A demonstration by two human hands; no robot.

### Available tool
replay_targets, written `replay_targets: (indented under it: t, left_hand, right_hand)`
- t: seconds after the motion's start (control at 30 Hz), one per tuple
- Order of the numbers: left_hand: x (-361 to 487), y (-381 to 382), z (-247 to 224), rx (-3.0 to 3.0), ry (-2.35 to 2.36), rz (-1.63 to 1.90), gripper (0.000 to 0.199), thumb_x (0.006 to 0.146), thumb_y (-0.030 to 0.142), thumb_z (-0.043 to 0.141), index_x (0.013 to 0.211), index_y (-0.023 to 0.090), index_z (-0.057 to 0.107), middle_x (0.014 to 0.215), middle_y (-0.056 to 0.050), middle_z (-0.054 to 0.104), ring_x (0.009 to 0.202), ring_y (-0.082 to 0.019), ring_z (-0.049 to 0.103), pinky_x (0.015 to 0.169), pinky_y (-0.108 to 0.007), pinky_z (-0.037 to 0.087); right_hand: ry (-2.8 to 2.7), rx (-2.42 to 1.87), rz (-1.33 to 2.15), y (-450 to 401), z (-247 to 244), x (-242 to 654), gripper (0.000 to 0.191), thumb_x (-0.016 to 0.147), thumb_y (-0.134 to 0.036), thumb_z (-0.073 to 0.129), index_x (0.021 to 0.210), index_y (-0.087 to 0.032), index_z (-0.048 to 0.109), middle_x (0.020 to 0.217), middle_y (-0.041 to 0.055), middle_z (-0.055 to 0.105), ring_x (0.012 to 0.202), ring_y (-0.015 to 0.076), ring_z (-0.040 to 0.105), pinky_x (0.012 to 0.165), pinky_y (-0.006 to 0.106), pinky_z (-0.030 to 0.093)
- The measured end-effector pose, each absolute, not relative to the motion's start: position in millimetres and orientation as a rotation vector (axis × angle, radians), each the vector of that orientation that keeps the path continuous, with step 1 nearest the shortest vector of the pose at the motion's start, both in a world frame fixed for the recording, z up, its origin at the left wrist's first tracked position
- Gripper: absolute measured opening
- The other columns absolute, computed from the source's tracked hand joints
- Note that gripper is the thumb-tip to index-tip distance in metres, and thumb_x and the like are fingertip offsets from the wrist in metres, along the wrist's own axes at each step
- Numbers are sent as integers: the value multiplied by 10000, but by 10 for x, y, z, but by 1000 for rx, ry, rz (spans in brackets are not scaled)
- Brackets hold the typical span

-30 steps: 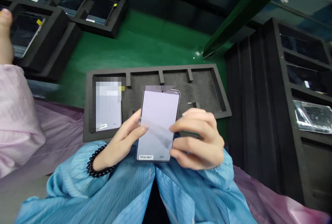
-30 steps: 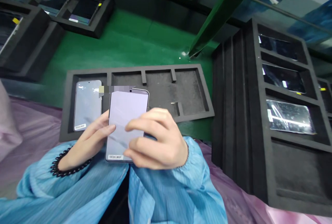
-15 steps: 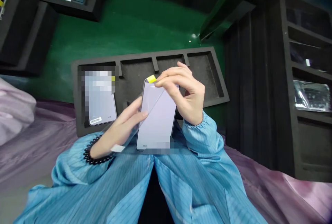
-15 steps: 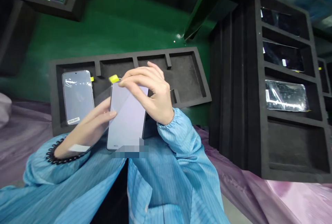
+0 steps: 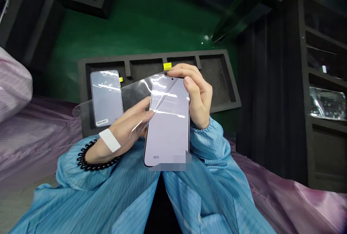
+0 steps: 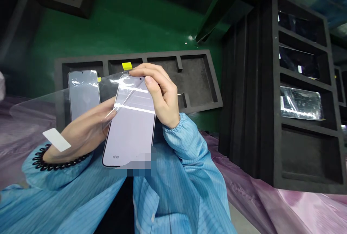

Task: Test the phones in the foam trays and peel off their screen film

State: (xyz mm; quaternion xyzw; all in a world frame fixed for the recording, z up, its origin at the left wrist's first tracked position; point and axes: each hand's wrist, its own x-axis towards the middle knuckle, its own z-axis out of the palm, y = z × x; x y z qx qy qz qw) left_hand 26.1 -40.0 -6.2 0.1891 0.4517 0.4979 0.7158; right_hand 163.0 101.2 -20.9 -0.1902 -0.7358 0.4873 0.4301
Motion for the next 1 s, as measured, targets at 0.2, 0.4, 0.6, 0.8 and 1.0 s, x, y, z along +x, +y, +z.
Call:
replay_targets:
  t: [0.2, 0.4, 0.6, 0.8, 1.0]
  left_hand:
    - [307, -390, -56, 400, 1042, 1135, 470, 931, 421, 607, 1374, 283, 536, 802, 22, 616, 649, -106, 579, 548, -184, 489]
    - [86, -416, -142, 433, 1270, 1252, 408, 878, 438, 665, 1233, 237, 656, 1019, -28, 709, 716, -118, 623, 581, -197, 558]
    - [-204, -275, -423, 441, 1503, 1261, 579, 841, 446, 688, 1345, 190, 559, 1148, -81, 721, 884, -173, 693, 635, -221, 586]
    - [-360, -161, -392, 854, 1772, 944, 631, 915, 608, 527, 1372, 177, 579, 1009, -95, 760, 725, -189, 707, 705, -324, 591]
    - [-778, -214, -306, 1191, 2486, 833, 339, 967, 409, 514, 1084, 159, 710, 1192, -119, 709, 1266, -304, 530, 1130, -419, 345]
  right_hand:
    - [-1849, -504, 1205, 1029, -226, 1595, 337, 1044, -357, 402, 928, -235, 694, 1103, 39, 693, 1136, 239, 662, 1071, 505, 520]
    - [-1643, -623, 1120, 1154, -297, 1849, 320, 1034, -466, 390, 842, -270, 556, 1034, 24, 691, 1014, 211, 673, 935, 422, 559]
    - [-1868, -755, 1278, 1212, -627, 2288, 348, 1049, -339, 396, 818, -218, 627, 883, 37, 701, 886, 194, 659, 855, 356, 509]
    - [-2236, -775, 1115, 1199, -743, 2341, 328, 1062, -299, 389, 886, -216, 653, 946, 46, 721, 937, 185, 662, 900, 353, 477]
    - [-2260, -767, 1038, 1210, -726, 2327, 314, 1060, -260, 394, 878, -219, 646, 927, 37, 723, 913, 174, 670, 867, 327, 483]
